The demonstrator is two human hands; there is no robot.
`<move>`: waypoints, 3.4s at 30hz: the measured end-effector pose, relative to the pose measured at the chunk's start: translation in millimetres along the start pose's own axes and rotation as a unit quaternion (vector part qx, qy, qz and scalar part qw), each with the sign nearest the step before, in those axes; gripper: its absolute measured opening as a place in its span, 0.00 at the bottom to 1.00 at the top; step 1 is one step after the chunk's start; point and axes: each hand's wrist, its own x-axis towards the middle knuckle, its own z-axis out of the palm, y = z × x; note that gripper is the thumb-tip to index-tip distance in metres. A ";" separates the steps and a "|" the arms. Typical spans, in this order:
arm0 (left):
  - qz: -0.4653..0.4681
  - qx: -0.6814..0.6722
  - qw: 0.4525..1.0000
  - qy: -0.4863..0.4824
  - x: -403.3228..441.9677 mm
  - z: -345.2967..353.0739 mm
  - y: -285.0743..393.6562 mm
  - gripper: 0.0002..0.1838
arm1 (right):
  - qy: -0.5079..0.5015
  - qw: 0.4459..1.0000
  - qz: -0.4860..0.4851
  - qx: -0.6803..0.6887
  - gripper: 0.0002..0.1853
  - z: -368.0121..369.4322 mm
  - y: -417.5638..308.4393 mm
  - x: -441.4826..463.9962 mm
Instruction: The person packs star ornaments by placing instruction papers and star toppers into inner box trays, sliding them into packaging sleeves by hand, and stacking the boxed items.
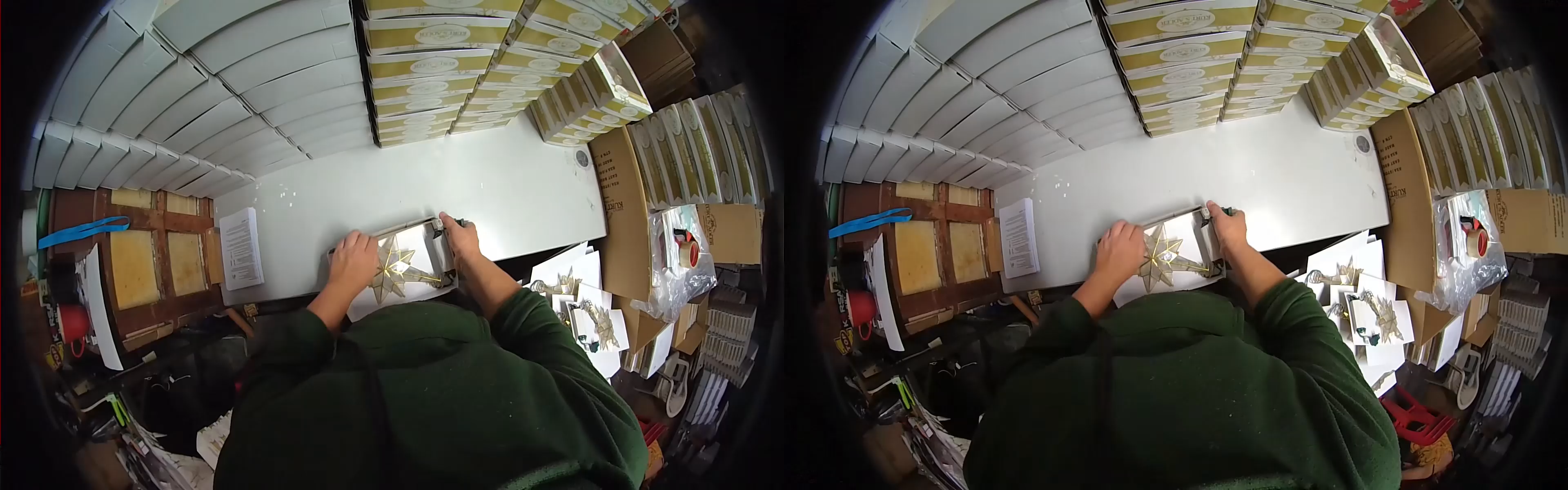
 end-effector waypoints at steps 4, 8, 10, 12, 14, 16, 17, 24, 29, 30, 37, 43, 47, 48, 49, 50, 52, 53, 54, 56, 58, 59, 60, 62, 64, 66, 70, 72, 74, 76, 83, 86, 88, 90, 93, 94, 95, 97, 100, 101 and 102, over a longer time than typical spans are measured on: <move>0.123 0.068 0.984 -0.110 20.4 -1.1 -10.8 0.11 | 0.090 0.929 -0.275 -0.231 0.35 5.5 -20.5 -3.8; -0.049 0.014 0.986 -0.161 20.1 6.7 -16.7 0.10 | -0.077 0.948 -0.201 -0.236 0.27 -13.3 -46.1 -10.8; -0.101 0.001 0.979 -0.175 17.0 3.5 -20.5 0.09 | -0.132 0.948 -0.178 -0.229 0.24 -17.3 -44.4 -11.6; -0.050 -0.009 0.995 -0.080 25.1 -11.1 -18.7 0.09 | -0.142 0.969 -0.182 -0.092 0.20 -16.3 -25.4 7.6; -0.002 -0.017 1.000 0.015 34.6 -30.3 -16.8 0.09 | -0.157 0.969 -0.185 0.045 0.16 -14.1 -20.4 27.0; -0.001 -0.018 0.996 0.082 41.8 -59.0 -9.3 0.10 | -0.212 0.947 -0.241 0.012 0.15 -26.6 -52.9 6.0; -0.003 -0.013 0.996 0.087 42.5 -77.8 -6.1 0.10 | -0.262 0.920 -0.291 -0.022 0.14 -37.1 -79.1 -18.9; 0.034 -0.065 0.996 0.040 17.6 -98.6 -12.1 0.13 | -0.309 0.825 -0.421 -0.217 0.16 -40.4 -103.3 -39.6; 0.028 -0.139 0.989 0.032 16.8 -129.1 -11.2 0.10 | -0.290 0.793 -0.516 -0.142 0.16 -40.4 -98.2 -62.1; 0.019 -0.142 0.989 0.027 15.9 -135.3 -8.6 0.10 | -0.298 0.795 -0.508 -0.146 0.16 -41.0 -95.2 -66.2; -0.011 -0.209 0.976 -0.052 33.6 -143.3 -14.0 0.08 | -0.248 0.865 -0.412 -0.145 0.15 -31.6 -84.0 -65.0; -0.030 -0.214 0.973 -0.078 52.0 -92.7 -31.8 0.08 | -0.216 0.945 -0.233 -0.076 0.23 -18.5 -70.6 -54.4; -0.044 -0.145 0.980 -0.132 47.5 -29.6 -35.2 0.08 | -0.158 0.963 -0.219 -0.019 0.32 -3.4 -4.6 -22.7; -0.051 -0.113 0.979 -0.164 44.3 -11.4 -33.4 0.08 | -0.107 0.924 -0.328 -0.166 0.33 -0.2 27.4 -6.6; -0.057 -0.081 0.976 -0.195 46.2 -0.5 -29.0 0.09 | -0.052 0.851 -0.421 -0.310 0.34 -1.7 45.7 4.0; -0.050 -0.087 0.975 -0.198 55.5 1.1 -19.1 0.09 | -0.045 0.853 -0.415 -0.312 0.34 -5.4 42.6 0.8; -0.026 -0.074 0.990 -0.113 76.2 2.3 6.4 0.09 | -0.070 0.875 -0.357 -0.320 0.34 -6.4 34.6 -9.6; -0.017 -0.065 0.995 -0.071 82.0 2.4 15.9 0.09 | -0.087 0.884 -0.328 -0.322 0.34 -4.8 32.7 -15.1; -0.005 -0.054 0.998 -0.027 86.9 -0.6 21.3 0.09 | -0.101 0.892 -0.300 -0.322 0.35 -4.3 28.6 -19.7; -0.029 -0.077 0.992 -0.094 92.3 10.8 25.0 0.09 | -0.152 0.937 -0.232 -0.212 0.35 -11.2 31.2 -8.5; -0.081 -0.120 0.964 -0.221 104.2 27.0 33.0 0.08 | -0.249 0.964 -0.093 0.016 0.34 -24.5 30.8 10.4; -0.107 -0.140 0.943 -0.283 109.8 34.4 37.1 0.08 | -0.293 0.947 -0.021 0.130 0.34 -31.5 31.1 19.3; -0.051 -0.171 0.956 -0.232 106.9 36.4 43.8 0.08 | -0.292 0.947 -0.027 0.132 0.34 -32.4 27.9 17.5; 0.013 -0.194 0.963 -0.185 91.9 29.5 63.8 0.09 | -0.203 0.965 -0.047 0.160 0.32 -14.5 29.6 -12.4; 0.049 -0.153 0.983 -0.090 87.4 21.0 87.8 0.10 | -0.114 0.973 -0.066 0.191 0.30 -1.1 23.0 -37.2; 0.046 -0.146 0.983 -0.099 88.3 19.5 86.2 0.10 | -0.145 0.968 -0.032 0.202 0.29 -5.0 12.4 -38.5; 0.008 -0.140 0.981 -0.133 89.0 17.6 74.4 0.12 | -0.244 0.944 0.087 0.206 0.26 -16.7 0.3 -41.6; 0.061 -0.177 0.972 -0.143 88.7 11.0 55.7 0.14 | -0.316 0.931 0.042 0.179 0.23 -17.4 5.7 -41.4; 0.113 -0.218 0.957 -0.156 85.1 7.8 45.9 0.16 | -0.382 0.912 0.001 0.150 0.20 -21.2 17.2 -40.0; 0.116 -0.210 0.952 -0.191 90.6 10.0 40.9 0.17 | -0.389 0.911 0.004 0.138 0.18 -22.8 21.7 -24.8; 0.108 -0.244 0.956 -0.119 88.8 -25.6 33.7 0.19 | -0.348 0.935 -0.034 0.056 0.12 -13.5 19.4 -1.1; 0.072 -0.234 0.967 -0.067 84.0 -42.6 33.7 0.19 | -0.309 0.948 -0.054 0.049 0.12 -3.5 -0.5 -14.0; 0.016 -0.186 0.979 -0.083 79.9 -46.7 37.1 0.19 | -0.266 0.959 -0.063 0.068 0.13 2.0 -37.8 -43.8; -0.013 -0.161 0.983 -0.082 82.8 -49.2 35.2 0.19 | -0.245 0.964 -0.076 0.073 0.14 7.7 -61.9 -64.2; -0.068 -0.145 0.977 -0.144 85.4 -50.7 28.6 0.15 | -0.210 0.967 -0.144 0.021 0.13 20.7 -78.5 -90.4; -0.088 -0.138 0.973 -0.163 85.9 -52.4 24.2 0.14 | -0.200 0.965 -0.169 0.004 0.13 24.3 -81.5 -94.4; -0.091 -0.136 0.974 -0.155 86.6 -58.0 19.7 0.14 | -0.204 0.963 -0.176 0.000 0.13 26.0 -83.3 -95.4; -0.073 -0.138 0.974 -0.163 81.6 -71.5 12.7 0.12 | -0.212 0.961 -0.179 -0.008 0.13 24.4 -82.4 -97.4; -0.053 -0.136 0.974 -0.170 76.9 -83.9 10.8 0.11 | -0.221 0.957 -0.185 -0.013 0.14 23.8 -81.2 -96.8; -0.107 -0.210 0.962 -0.137 80.5 -84.5 11.6 0.10 | -0.221 0.955 -0.198 -0.008 0.16 24.4 -83.7 -95.6; -0.158 -0.283 0.940 -0.104 84.4 -84.5 12.9 0.10 | -0.220 0.953 -0.209 -0.002 0.17 24.7 -85.8 -94.4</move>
